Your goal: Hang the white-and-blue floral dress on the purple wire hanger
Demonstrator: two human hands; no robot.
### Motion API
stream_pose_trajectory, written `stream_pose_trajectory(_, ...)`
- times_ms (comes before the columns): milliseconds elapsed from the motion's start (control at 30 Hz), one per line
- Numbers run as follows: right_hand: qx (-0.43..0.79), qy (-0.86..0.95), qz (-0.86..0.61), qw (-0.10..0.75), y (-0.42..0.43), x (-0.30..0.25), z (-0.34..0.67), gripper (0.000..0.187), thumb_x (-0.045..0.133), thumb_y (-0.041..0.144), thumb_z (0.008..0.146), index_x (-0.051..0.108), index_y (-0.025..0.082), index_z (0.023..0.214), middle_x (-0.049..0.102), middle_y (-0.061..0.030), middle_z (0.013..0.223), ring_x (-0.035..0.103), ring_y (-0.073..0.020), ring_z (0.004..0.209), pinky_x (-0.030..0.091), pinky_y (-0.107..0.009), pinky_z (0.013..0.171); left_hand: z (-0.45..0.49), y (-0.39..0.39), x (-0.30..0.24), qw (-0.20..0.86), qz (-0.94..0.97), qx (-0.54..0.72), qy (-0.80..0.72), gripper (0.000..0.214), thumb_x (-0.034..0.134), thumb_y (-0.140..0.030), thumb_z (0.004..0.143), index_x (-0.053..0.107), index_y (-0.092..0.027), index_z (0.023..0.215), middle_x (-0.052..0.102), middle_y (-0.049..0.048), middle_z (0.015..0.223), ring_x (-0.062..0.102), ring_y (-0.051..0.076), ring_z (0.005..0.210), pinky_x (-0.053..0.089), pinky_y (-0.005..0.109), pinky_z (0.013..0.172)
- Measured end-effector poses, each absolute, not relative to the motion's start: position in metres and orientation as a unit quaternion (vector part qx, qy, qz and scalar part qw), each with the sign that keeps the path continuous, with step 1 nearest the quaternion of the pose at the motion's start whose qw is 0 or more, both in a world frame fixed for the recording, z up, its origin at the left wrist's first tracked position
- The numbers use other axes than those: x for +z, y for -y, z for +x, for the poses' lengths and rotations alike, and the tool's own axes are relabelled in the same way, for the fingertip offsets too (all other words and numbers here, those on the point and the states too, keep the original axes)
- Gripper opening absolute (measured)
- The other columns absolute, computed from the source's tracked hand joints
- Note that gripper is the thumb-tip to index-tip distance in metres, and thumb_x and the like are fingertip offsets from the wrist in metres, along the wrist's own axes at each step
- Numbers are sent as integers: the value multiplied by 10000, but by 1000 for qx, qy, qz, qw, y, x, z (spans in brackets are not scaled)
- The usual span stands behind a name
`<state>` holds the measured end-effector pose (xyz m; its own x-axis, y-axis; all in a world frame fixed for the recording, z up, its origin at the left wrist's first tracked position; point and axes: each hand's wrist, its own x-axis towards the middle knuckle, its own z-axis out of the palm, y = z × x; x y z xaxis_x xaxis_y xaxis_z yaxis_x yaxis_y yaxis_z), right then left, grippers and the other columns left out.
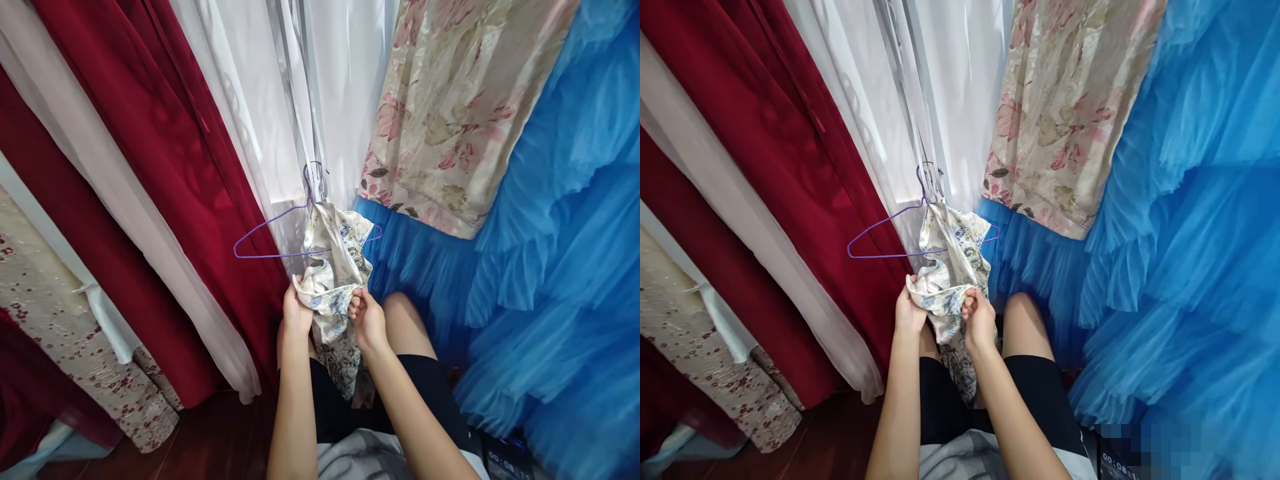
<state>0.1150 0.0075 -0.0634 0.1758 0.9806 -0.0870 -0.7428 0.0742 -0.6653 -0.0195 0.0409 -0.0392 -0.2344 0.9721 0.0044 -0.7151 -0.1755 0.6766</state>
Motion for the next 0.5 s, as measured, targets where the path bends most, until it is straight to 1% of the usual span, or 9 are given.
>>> stream_pose_trajectory(67,629,129,-280,714,-16,-70,128,185,627,366,867,597,212,769,439,73,535,380,-85,407,321,-218,399,-2,-25,-36,587,257,730,-237,177,719,-358,847,701,-183,823,768,71,1051,702,241,1071,516,370,981)
stream_pose_trajectory(133,637,94,-263,718,-22,-73,139,163,608,325,908,607,208,793,461,68,551,399,-78,407,355,-202,396,13,-11,-31,590,296,724,-199,187,724,-370,853,730,-185,873,743,88,1182,668,263,1166,500,386,1021)
stream_pose_trajectory(233,644,70,-234,725,-29,-68,151,167,577,275,947,614,202,802,493,63,566,430,-70,418,403,-177,410,28,2,-26,579,352,712,-182,276,685,-390,901,754,-177,1063,676,118,1330,600,282,1277,483,379,1047)
stream_pose_trajectory(300,667,96,-216,707,-34,-60,156,156,596,281,943,624,201,812,489,66,559,437,-72,418,418,-174,413,31,3,-22,566,370,713,-182,315,667,-392,919,743,-170,1130,635,125,1391,568,287,1315,473,371,1059)
stream_pose_trajectory(367,690,157,-209,676,-42,-50,160,129,636,309,918,659,195,861,510,64,568,458,-77,424,433,-180,416,28,-1,-14,554,375,722,-177,290,673,-392,914,748,-175,1091,610,119,1423,565,298,1316,470,386,1064)
stream_pose_trajectory(400,693,186,-212,664,-48,-45,161,132,649,319,907,679,191,896,545,54,588,479,-81,434,442,-184,421,26,-4,-9,550,376,725,-173,273,682,-392,906,748,-179,1063,604,116,1431,568,302,1311,467,397,1068)
stream_pose_trajectory(433,688,204,-218,662,-55,-40,163,142,653,322,902,695,188,926,589,40,620,507,-84,451,456,-187,433,24,-7,-4,546,379,728,-170,261,690,-392,899,745,-183,1044,600,114,1436,566,305,1312,461,408,1075)
stream_pose_trajectory(500,656,200,-233,689,-72,-33,168,144,636,319,910,708,198,936,675,14,709,567,-86,504,493,-187,485,24,-10,5,537,391,729,-167,240,704,-391,887,733,-193,1019,598,108,1438,548,300,1334,438,418,1104)
